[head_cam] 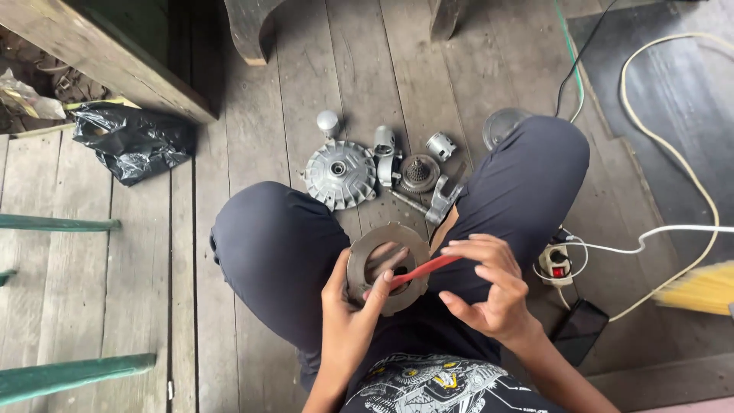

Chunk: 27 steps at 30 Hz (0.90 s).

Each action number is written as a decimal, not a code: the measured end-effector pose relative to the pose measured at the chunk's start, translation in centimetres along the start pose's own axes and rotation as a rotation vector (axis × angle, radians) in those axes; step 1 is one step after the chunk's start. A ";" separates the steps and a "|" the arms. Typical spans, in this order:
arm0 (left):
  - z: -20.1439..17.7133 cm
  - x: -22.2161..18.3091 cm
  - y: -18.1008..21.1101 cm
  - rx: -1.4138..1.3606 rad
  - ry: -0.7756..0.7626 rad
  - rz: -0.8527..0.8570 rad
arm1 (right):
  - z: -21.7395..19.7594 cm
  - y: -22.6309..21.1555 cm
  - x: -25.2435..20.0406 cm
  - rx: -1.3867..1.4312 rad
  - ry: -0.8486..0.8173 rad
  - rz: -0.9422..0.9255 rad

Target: Cleaning the inner surface of a motorcycle clutch plate using a small abrasive tool

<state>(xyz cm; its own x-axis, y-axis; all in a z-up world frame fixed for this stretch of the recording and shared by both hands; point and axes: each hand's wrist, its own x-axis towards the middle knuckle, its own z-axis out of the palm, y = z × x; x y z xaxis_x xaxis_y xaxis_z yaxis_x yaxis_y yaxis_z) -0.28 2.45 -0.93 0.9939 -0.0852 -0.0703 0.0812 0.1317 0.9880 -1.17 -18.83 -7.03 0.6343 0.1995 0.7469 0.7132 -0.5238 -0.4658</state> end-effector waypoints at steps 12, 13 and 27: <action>-2.4 -0.4 -1.5 -0.129 -0.068 -0.016 | -0.2 -0.1 0.1 0.056 -0.345 -0.008; -2.5 -0.4 -2.2 -0.089 -0.113 0.030 | -0.3 0.2 -0.3 0.047 -0.297 0.072; -3.1 -0.7 -1.4 0.094 -0.145 0.121 | 0.3 -1.4 0.3 -0.011 -0.202 0.196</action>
<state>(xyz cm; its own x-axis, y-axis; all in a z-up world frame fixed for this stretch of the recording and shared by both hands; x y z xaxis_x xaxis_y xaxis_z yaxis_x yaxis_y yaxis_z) -0.87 5.36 -2.71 0.9742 -0.2164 0.0640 -0.0527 0.0575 0.9970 -1.91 -17.79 -6.25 0.8074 0.2536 0.5327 0.5681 -0.5776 -0.5862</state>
